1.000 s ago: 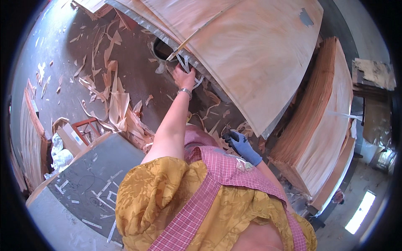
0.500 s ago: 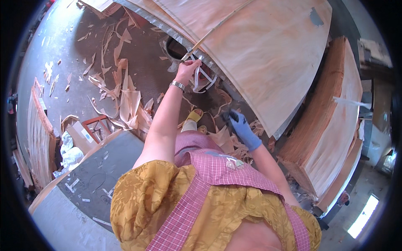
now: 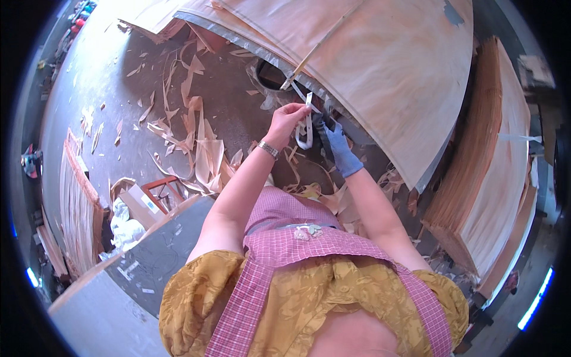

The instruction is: The person aligns a sheet of wood veneer on a table, measures a section using a rod, and uses a blade to cut a specific shape from the material.

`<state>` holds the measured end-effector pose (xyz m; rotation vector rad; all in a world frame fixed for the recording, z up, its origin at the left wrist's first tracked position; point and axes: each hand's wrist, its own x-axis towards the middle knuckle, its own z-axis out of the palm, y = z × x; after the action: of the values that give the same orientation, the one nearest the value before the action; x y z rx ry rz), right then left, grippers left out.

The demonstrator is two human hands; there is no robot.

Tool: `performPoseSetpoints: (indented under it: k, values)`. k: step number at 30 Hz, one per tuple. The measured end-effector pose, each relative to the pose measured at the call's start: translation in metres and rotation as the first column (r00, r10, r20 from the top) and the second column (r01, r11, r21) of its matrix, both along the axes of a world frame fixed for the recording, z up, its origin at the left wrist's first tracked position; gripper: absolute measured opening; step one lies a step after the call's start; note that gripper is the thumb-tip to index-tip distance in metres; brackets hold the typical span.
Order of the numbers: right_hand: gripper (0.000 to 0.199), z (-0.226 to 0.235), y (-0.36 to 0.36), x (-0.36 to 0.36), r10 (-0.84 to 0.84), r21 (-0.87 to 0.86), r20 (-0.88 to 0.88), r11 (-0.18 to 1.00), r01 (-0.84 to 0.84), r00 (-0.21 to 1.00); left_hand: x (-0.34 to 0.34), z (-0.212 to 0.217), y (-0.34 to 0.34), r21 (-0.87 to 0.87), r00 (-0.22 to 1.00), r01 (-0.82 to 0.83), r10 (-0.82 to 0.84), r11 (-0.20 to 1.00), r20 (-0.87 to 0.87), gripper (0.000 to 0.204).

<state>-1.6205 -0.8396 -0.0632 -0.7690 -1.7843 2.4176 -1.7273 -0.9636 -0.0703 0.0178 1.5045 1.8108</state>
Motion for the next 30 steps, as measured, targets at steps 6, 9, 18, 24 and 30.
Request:
performPoseSetpoints:
  k: [6,9,18,24,30]
  values:
    - [0.021,-0.02,-0.016,-0.002,0.278,0.212,0.2,0.924,-0.318,0.94,-0.059,-0.022,-0.06,-0.084,0.928,0.368,-0.36,0.926,0.091,0.013]
    - [0.027,-0.037,-0.04,-0.023,0.1,0.147,0.184,0.981,-0.128,0.978,-0.086,-0.036,-0.074,0.005,0.897,0.398,-0.391,0.917,0.205,0.015]
    - [0.033,-0.045,-0.105,-0.074,-0.055,-0.064,0.31,0.995,0.078,0.949,-0.133,-0.06,-0.082,-0.093,0.901,0.412,-0.39,0.906,0.189,0.015]
    - [0.024,-0.063,-0.057,-0.068,0.064,0.664,0.406,0.665,-0.342,0.912,-0.188,-0.08,-0.07,-0.362,0.519,0.779,-0.85,0.512,-0.085,0.017]
    - [0.036,-0.015,-0.061,-0.06,-0.536,0.956,0.155,-0.132,-0.263,0.83,-0.243,-0.124,-0.01,-0.744,0.675,0.213,-0.646,0.634,-0.357,0.039]
